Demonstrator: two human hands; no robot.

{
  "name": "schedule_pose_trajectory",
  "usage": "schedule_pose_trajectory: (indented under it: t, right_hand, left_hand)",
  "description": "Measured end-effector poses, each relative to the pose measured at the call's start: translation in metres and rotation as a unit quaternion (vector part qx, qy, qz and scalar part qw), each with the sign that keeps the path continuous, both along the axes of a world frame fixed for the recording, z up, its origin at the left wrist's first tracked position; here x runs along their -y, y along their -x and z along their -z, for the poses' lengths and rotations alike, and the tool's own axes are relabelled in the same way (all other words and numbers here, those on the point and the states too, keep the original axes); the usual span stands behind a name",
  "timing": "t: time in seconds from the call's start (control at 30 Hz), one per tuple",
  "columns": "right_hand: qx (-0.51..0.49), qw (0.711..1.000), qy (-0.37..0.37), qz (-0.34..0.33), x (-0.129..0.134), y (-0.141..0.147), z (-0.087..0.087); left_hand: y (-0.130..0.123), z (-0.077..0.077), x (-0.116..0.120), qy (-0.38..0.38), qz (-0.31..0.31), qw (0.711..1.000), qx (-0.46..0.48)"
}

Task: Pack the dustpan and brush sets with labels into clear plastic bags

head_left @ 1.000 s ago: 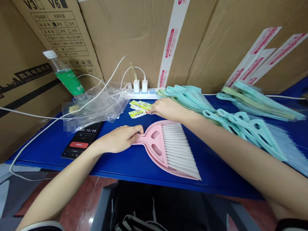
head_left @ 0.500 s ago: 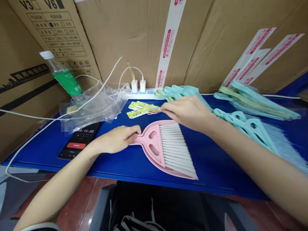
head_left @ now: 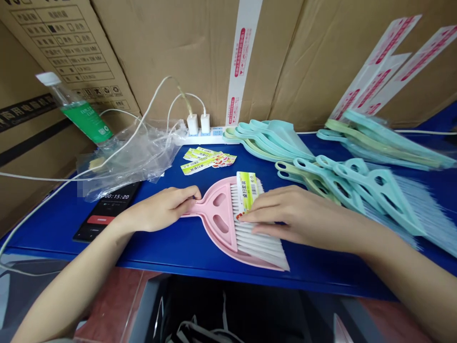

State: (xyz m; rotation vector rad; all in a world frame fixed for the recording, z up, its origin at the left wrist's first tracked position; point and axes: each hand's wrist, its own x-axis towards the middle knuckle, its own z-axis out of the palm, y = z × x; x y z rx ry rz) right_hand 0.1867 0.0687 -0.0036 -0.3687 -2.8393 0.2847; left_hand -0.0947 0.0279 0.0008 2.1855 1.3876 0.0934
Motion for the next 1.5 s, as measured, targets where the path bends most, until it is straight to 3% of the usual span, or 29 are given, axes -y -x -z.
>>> schedule_pose_trajectory:
  t: [0.1,0.23,0.37,0.57,0.97,1.5]
  right_hand:
    - [0.01,0.997,0.072,0.022,-0.006,-0.007,-0.002]
    - [0.041,0.99,0.035,0.132,-0.011,-0.013,0.009]
    - [0.091,0.987,0.055,0.118,-0.009,-0.01,0.021]
    - [0.143,0.978,0.102,0.112,-0.007,-0.009,0.02]
    - [0.141,0.978,0.099,0.12,0.009,-0.013,0.019]
    - [0.144,0.974,0.117,0.133,0.01,-0.015,0.016]
  left_hand:
    - [0.0,0.001,-0.001,0.001,0.001,1.0,-0.001]
    - [0.0,0.001,-0.002,0.006,-0.003,1.0,-0.002]
    - [0.0,0.001,-0.002,0.009,-0.001,1.0,-0.002]
    - [0.0,0.0,-0.002,0.01,0.002,1.0,0.003]
    - [0.0,0.0,-0.002,0.003,0.008,1.0,0.014]
    - [0.001,0.002,-0.005,0.019,0.006,0.999,0.028]
